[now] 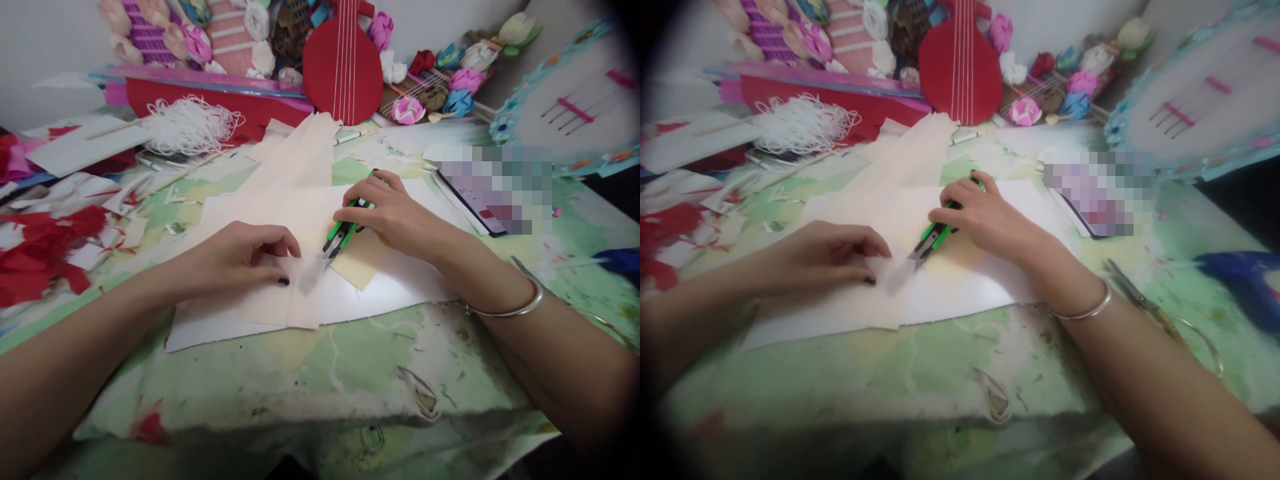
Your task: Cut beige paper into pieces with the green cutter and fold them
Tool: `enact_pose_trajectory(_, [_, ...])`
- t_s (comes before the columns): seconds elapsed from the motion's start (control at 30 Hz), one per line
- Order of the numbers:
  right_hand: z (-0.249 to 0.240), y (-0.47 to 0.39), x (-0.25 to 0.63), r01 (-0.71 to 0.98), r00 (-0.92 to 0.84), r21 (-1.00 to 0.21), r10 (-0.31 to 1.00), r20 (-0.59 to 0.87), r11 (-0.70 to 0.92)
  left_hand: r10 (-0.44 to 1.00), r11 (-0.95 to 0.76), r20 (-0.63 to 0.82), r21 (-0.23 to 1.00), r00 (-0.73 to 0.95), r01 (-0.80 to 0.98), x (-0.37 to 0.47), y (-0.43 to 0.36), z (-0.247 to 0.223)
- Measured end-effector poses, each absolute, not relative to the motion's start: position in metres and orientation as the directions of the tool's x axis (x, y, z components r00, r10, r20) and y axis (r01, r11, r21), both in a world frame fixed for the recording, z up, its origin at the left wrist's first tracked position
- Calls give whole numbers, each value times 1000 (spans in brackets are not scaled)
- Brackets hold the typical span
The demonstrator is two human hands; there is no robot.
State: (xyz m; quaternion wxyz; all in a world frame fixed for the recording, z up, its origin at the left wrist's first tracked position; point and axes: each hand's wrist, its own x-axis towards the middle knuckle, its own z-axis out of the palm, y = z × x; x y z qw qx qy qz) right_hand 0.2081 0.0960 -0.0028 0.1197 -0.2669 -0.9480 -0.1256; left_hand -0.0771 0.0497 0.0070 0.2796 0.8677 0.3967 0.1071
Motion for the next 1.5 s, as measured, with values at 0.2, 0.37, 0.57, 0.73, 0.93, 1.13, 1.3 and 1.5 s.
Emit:
enact_pose_trajectory(0.2, [-1,93,203,508,-854,198,461,240,838,744,-569,-7,518,668,639,-78,49,7])
enact_pose_trajectory(0.37, [-1,93,202,496,-864,192,459,209,847,740,-590,-15,466,672,660,-78,45,11])
enact_pose_trajectory(0.57, [-1,86,199,478,-852,-39,474,221,877,756,-585,-3,446,655,677,-73,41,16])
enact_pose_trajectory(0.73, [-7,90,197,444,-840,-185,479,253,877,861,-468,43,459,507,755,-60,37,11])
enact_pose_trajectory(0.93, [-5,89,193,452,-852,-139,472,225,881,826,-560,137,310,547,768,-49,38,1])
enact_pose_trajectory(1.13, [6,80,190,439,-876,-40,438,204,898,781,-623,181,307,598,720,-52,40,-3])
enact_pose_trajectory(1.3, [12,77,191,459,-877,-66,464,123,886,755,-648,152,320,638,691,-54,38,-1])
enact_pose_trajectory(1.5, [11,76,192,470,-871,-103,479,105,877,696,-689,117,388,709,612,-59,44,-2])
